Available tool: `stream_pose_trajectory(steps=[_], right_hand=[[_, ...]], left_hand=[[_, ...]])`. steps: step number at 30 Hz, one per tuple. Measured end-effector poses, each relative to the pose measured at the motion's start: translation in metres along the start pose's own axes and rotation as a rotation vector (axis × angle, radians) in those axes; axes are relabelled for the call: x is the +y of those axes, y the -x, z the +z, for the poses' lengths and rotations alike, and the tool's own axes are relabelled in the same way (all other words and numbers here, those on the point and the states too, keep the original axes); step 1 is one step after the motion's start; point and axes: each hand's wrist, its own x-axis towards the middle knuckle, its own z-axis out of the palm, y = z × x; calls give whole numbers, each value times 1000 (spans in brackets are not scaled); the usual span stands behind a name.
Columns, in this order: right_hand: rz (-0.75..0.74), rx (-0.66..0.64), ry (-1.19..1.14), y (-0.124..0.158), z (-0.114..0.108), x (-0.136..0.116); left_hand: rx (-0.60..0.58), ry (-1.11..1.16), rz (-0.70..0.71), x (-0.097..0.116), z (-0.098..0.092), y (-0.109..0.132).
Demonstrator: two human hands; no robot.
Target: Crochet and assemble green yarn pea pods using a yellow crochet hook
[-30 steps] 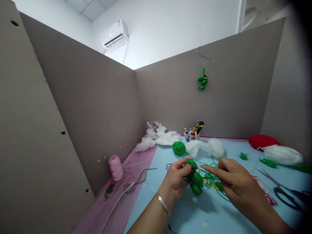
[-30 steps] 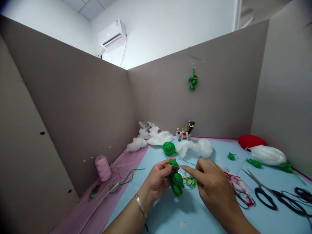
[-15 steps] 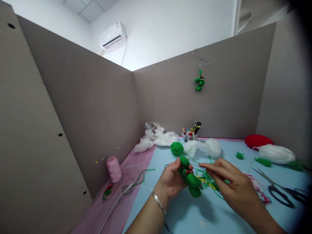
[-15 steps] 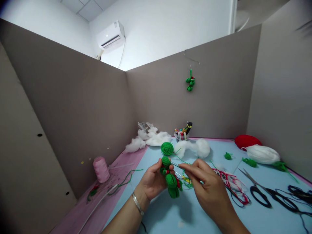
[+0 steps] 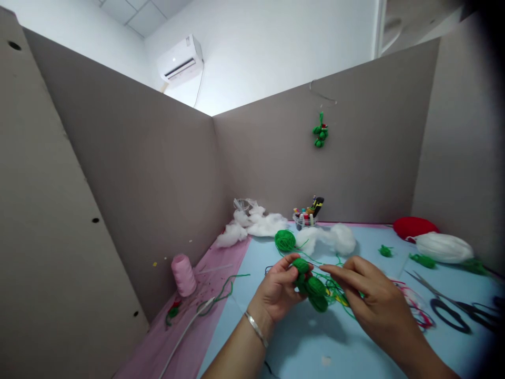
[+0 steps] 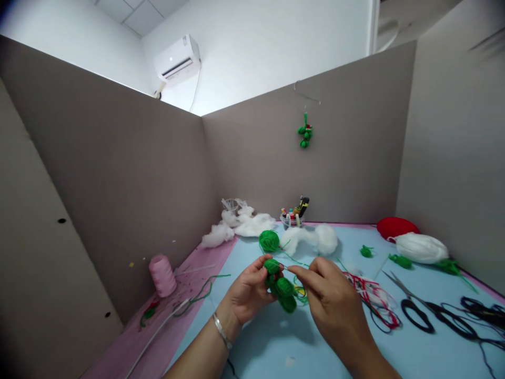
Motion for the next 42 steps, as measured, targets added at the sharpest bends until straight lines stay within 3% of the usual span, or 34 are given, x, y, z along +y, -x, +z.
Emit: stream_pose_trajectory(steps=[13, 18, 24, 33, 38, 42], right_hand=[[-40, -58, 50, 2, -5, 16], [-80, -24, 23, 0, -1, 14], [-137, -48, 169, 2, 1, 20], [-62, 43, 165, 0, -1, 12], [27, 28, 83, 0, 0, 16], [182, -72, -113, -2, -1, 14]], left_hand=[[8, -41, 11, 0, 0, 0], [62, -32, 55, -1, 1, -1], [174, -136, 139, -4, 11, 0], [204, -365, 369, -9, 17, -1], [40, -255, 238, -4, 19, 4], [65, -251, 220, -2, 17, 4]])
